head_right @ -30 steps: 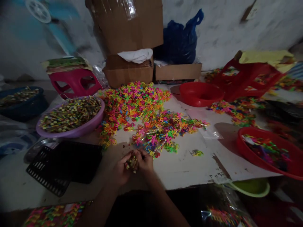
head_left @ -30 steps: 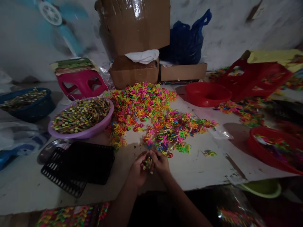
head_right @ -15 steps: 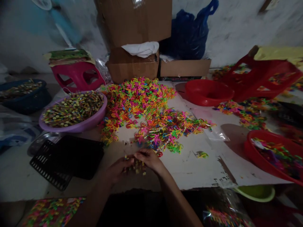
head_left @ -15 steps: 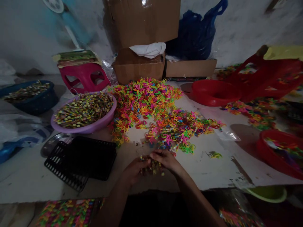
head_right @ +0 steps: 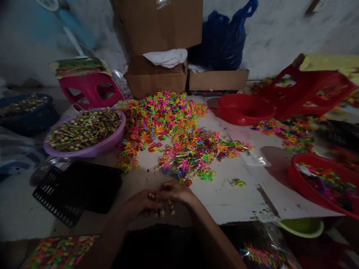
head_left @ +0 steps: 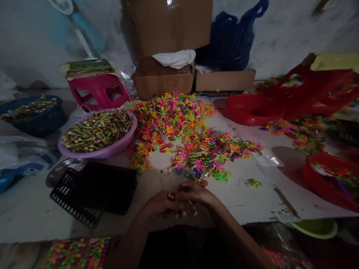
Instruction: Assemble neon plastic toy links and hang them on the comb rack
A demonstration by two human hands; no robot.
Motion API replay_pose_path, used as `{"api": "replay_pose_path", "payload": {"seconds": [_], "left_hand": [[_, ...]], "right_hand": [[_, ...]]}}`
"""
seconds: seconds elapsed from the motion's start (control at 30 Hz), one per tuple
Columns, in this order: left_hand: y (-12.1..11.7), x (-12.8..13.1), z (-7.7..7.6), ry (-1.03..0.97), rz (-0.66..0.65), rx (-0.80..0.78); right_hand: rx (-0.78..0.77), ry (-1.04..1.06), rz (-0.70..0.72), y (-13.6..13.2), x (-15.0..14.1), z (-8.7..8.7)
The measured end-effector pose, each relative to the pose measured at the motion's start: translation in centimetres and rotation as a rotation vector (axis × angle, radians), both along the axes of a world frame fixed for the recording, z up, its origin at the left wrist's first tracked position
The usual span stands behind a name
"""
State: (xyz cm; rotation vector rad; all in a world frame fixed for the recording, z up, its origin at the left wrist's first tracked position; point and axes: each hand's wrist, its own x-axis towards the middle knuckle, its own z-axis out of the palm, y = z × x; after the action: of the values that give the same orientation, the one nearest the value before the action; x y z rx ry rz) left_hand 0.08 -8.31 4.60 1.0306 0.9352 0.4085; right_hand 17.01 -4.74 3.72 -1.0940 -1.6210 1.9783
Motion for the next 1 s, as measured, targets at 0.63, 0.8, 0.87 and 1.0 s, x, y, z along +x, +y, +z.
{"api": "replay_pose_path", "payload": {"seconds": [0.63, 0.8, 0.87, 1.0], "left_hand": [[1.5, -0.2, -0.9, -0.429, 0.719, -0.517], [0.9, 0.0, -0.6, -0.414, 0.667, -0.517], [0.5, 0.1, -0.8, -0.419, 0.616, -0.551], [0.2, 0.3, -1.4, -0.531, 0.552, -0.584]], "right_hand": [[-0.061, 0.128, -0.495, 0.3, 1.3, 0.0], [0.359, 0.044, -0.639, -0.2, 0.7, -0.6], [0.737, -0.072, -0.629, -0.5, 0.7, -0.5], [1.484, -0.326, -0.163, -1.6, 0.5, 0.5]]}}
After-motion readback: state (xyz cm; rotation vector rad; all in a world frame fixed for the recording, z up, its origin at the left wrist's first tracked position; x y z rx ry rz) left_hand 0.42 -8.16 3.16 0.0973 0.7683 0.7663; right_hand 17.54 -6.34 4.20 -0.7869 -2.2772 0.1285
